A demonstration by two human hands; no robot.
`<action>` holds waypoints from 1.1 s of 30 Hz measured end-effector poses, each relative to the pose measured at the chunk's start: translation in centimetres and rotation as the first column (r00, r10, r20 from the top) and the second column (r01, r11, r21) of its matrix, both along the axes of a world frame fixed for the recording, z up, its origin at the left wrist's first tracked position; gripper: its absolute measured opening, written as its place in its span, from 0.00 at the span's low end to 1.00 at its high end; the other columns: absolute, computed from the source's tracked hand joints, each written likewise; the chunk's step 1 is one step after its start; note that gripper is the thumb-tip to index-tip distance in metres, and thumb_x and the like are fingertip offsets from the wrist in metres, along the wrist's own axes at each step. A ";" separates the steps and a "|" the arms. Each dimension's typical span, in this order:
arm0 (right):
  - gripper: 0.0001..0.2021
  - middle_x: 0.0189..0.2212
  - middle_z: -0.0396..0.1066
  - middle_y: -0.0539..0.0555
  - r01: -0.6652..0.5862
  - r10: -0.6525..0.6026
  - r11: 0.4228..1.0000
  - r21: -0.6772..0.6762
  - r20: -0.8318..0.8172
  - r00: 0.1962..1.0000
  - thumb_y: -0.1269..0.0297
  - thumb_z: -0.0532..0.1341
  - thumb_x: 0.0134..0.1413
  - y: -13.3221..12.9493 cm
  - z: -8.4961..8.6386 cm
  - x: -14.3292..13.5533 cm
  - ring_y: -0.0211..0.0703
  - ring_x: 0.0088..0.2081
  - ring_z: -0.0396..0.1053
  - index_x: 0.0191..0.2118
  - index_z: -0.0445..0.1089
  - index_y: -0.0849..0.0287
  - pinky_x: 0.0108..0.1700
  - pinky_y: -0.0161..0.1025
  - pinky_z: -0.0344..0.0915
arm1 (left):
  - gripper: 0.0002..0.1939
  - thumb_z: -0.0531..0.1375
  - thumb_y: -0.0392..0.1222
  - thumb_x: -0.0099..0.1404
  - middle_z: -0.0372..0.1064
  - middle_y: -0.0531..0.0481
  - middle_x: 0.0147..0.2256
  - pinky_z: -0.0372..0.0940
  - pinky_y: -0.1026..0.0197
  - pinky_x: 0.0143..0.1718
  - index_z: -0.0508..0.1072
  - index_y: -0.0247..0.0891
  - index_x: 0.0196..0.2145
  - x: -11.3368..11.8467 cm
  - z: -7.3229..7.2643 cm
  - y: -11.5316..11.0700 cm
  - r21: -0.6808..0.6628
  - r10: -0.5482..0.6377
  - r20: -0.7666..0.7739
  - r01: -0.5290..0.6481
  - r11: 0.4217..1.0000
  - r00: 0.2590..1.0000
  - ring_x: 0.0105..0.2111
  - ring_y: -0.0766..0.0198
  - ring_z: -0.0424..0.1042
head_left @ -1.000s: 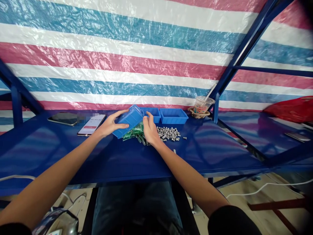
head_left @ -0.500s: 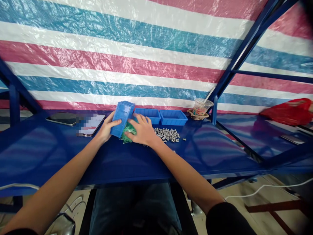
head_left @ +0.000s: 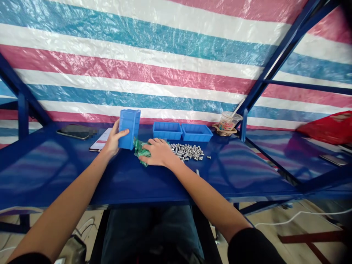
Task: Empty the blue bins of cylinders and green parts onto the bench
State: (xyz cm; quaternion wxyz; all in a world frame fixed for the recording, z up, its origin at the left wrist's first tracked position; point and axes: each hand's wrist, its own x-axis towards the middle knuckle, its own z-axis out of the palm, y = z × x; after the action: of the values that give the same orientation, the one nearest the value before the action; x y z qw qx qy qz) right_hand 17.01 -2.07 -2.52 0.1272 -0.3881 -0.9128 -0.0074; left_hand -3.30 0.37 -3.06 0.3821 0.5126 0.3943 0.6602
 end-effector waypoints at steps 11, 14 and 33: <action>0.39 0.61 0.52 0.61 -0.033 0.036 0.998 0.048 -0.069 0.997 0.40 0.55 0.49 0.1 -0.4 0.1 0.63 0.56 0.57 0.63 0.48 0.50 0.54 0.59 0.55 | 0.35 0.67 0.44 0.47 0.73 0.48 0.46 0.68 0.55 0.44 0.68 0.41 0.54 1.8 0.7 -0.8 -0.129 -0.271 -0.216 0.248 0.960 0.938 0.45 0.46 0.71; 0.40 0.62 0.51 0.61 -0.056 0.058 0.998 0.029 -0.098 0.994 0.41 0.55 0.49 0.4 -0.5 0.0 0.63 0.58 0.53 0.64 0.46 0.52 0.56 0.61 0.53 | 0.37 0.67 0.44 0.48 0.67 0.50 0.53 0.65 0.53 0.50 0.65 0.45 0.57 2.2 1.2 -1.1 -0.126 -0.313 -0.294 0.288 0.949 0.903 0.52 0.43 0.65; 0.20 0.47 0.71 0.53 -0.048 0.056 0.995 0.085 -0.098 0.994 0.46 0.53 0.56 -0.3 -0.2 -0.6 0.54 0.50 0.63 0.48 0.64 0.53 0.50 0.57 0.59 | 0.29 0.67 0.42 0.47 0.73 0.50 0.45 0.70 0.59 0.37 0.70 0.43 0.49 1.4 0.8 -0.7 -0.090 -0.154 -0.018 0.152 0.984 0.988 0.43 0.50 0.72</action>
State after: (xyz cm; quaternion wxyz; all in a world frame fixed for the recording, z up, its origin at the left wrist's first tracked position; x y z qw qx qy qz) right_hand 16.46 -2.34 -2.75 0.1892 -0.3585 -0.9139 -0.0224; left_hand -1.92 -0.29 -2.23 0.4489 0.5322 0.3872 0.6044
